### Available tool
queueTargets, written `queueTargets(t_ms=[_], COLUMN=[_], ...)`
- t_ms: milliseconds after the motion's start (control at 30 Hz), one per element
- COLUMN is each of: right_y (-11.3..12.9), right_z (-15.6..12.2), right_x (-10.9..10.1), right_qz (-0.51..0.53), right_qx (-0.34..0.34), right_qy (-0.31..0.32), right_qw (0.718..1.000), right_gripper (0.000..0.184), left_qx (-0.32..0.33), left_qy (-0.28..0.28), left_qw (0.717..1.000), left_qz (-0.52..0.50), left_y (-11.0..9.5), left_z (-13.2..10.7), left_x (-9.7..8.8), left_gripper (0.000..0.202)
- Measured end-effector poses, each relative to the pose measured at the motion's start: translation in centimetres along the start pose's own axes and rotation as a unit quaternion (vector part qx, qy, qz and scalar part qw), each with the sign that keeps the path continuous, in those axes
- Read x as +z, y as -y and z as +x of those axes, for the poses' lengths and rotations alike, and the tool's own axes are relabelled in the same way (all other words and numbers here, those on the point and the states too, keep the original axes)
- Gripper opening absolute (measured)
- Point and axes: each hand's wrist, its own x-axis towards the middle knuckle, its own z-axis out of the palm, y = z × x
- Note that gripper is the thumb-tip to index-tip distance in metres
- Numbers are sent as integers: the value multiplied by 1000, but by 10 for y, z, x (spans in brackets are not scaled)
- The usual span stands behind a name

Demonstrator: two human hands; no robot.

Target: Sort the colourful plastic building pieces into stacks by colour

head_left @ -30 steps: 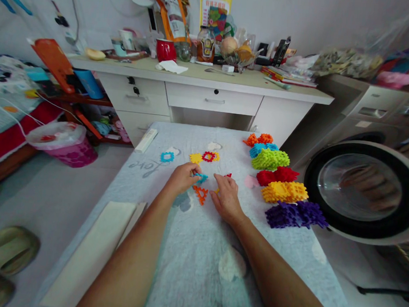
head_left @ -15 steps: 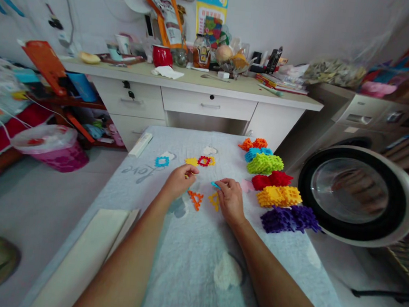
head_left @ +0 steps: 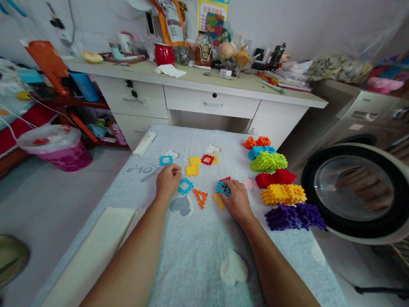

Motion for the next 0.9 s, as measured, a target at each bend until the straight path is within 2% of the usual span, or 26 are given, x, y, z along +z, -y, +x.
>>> queueTargets(t_ms=[100,200,267,333,433,533,633,767,900], right_y=[6,21,33,41,36,0,-55,-116,-146], right_z=[2,1,3,10,36,82,131,175,191], right_x=[-7,-26,-49,-82,-137,-180,-199,-195,-181], right_qz=[-19,-20,-6,12,7,-26,-87,-176,-235], right_qx=[-11,-34,-62,-99,-134,-112,-49,44,92], right_qy=[13,23,0,-45,-100,-94,-67,13,60], right_qw=[1000,999,998,994,986,989,993,983,966], right_gripper=[45,46,46,48,48,47,47,46,47], left_qx=[6,8,3,-2,-6,-7,-6,-1,6], left_qy=[-3,-1,-1,0,4,4,6,7,6], left_qw=[1000,1000,1000,1000,1000,999,999,999,999], left_qz=[15,25,27,26,27,38,49,43,32], left_y=[0,1,2,2,1,0,1,4,6], left_z=[-1,-1,-1,0,0,0,0,0,0], left_x=[2,2,2,2,2,2,2,3,3], left_gripper=[21,21,21,21,22,22,20,20,21])
